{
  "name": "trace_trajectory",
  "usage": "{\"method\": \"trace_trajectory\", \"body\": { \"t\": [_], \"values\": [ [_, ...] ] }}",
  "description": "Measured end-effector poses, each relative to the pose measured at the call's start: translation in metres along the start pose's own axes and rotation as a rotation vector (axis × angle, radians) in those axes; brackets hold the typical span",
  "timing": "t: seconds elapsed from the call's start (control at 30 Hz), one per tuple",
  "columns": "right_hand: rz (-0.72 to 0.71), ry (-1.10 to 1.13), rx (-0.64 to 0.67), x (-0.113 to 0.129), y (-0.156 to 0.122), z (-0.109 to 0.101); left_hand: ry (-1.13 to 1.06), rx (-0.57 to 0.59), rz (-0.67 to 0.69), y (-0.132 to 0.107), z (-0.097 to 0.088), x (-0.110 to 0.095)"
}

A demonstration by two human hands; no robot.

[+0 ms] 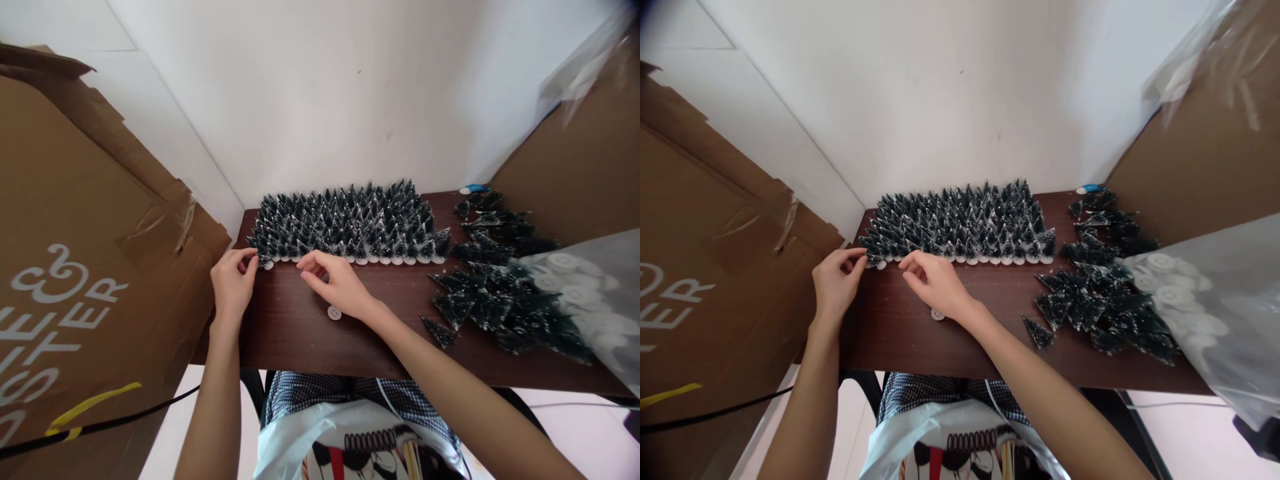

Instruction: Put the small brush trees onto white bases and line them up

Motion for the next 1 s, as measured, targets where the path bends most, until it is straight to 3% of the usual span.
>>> {"method": "trace_trajectory", "body": {
  "t": [0.23,0.47,0.73,1.0],
  "values": [
    [-0.004,-0.022,0.025,0.001,0.000,0.001,0.006,-0.013,0.030,0.002,0.000,-0.001],
    [-0.018,-0.056,0.052,-0.001,-0.001,0.001,0.002,0.005,-0.025,0.003,0.002,0.002],
    [-0.007,-0.083,0.073,0.000,-0.001,0.003,-0.080,-0.115,-0.171,-0.005,0.002,0.016],
    [0.018,-0.093,0.115,0.000,-0.001,0.005,-0.120,0.128,-0.248,-0.012,0.029,0.034]
  ]
}}
Point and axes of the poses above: each hand's wrist, its own y-axis towards the middle knuckle, its own z-axis out of the palm, x = y × z, the point moved 6 cm from there along y, towards the middle knuckle, and after that the axes turned 12 degrees about y, right-handed, at the moved point
